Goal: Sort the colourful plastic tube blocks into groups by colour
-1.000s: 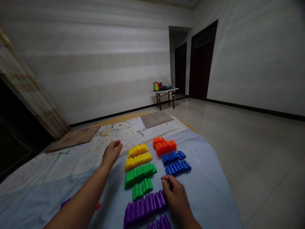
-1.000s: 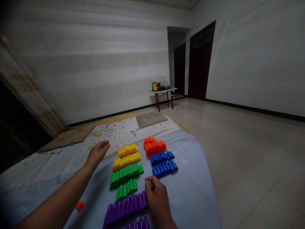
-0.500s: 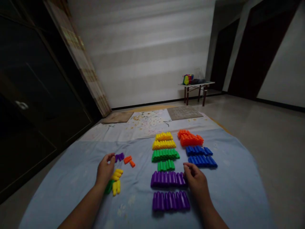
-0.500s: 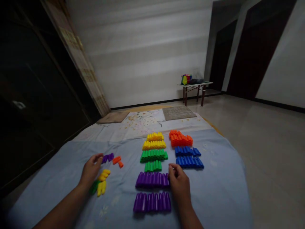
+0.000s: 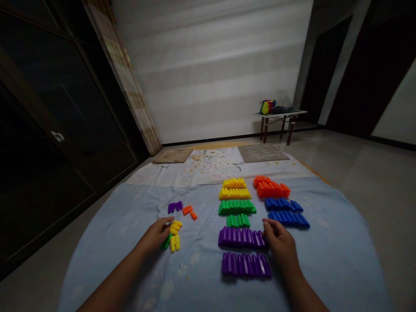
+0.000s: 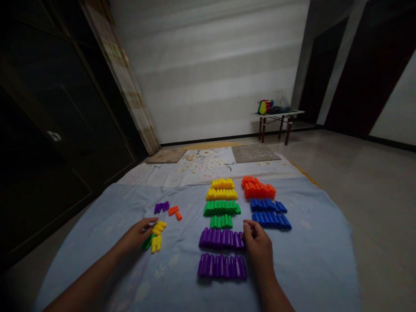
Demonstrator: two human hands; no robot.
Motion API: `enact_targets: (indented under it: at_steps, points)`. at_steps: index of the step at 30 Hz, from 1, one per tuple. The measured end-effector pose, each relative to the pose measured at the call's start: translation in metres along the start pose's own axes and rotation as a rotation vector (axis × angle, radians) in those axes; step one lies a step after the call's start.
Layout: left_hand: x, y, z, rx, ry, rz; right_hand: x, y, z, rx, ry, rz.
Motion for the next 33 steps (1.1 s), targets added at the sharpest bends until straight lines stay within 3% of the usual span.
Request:
enact_targets:
  at_steps: [4, 10, 14, 19, 27, 33]
  points:
    - [0.010, -0.012, 0.002, -0.144, -0.028, 0.045, 0.003, -0.004, 0.001, 0.026, -0.002, -0.022]
    - [0.017, -0.027, 0.001, -0.197, -0.136, 0.126, 0.005, -0.009, 0.004, 0.035, -0.007, -0.076]
    - [0.017, -0.027, 0.004, -0.229, -0.168, 0.070, 0.005, -0.010, 0.005, 0.025, -0.004, -0.105]
    - [0.018, -0.022, -0.004, -0.166, -0.099, 0.014, 0.008, -0.013, 0.005, 0.016, -0.012, -0.102]
    - [0.008, -0.012, -0.023, 0.030, 0.103, -0.098, 0.004, -0.013, -0.003, 0.066, 0.043, -0.145]
    - [0.003, 0.002, -0.017, 0.056, 0.309, -0.152, 0.001, -0.012, -0.004, 0.101, 0.124, -0.187]
Point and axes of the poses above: each hand's wrist, its own y-axis away from the middle knuckle, its own z-axis out of the palm, x = y × z, the point moved 5 cm from there along -y, towards the middle knuckle, and after that the axes turned 1 degree about z, right-handed, at the moved point
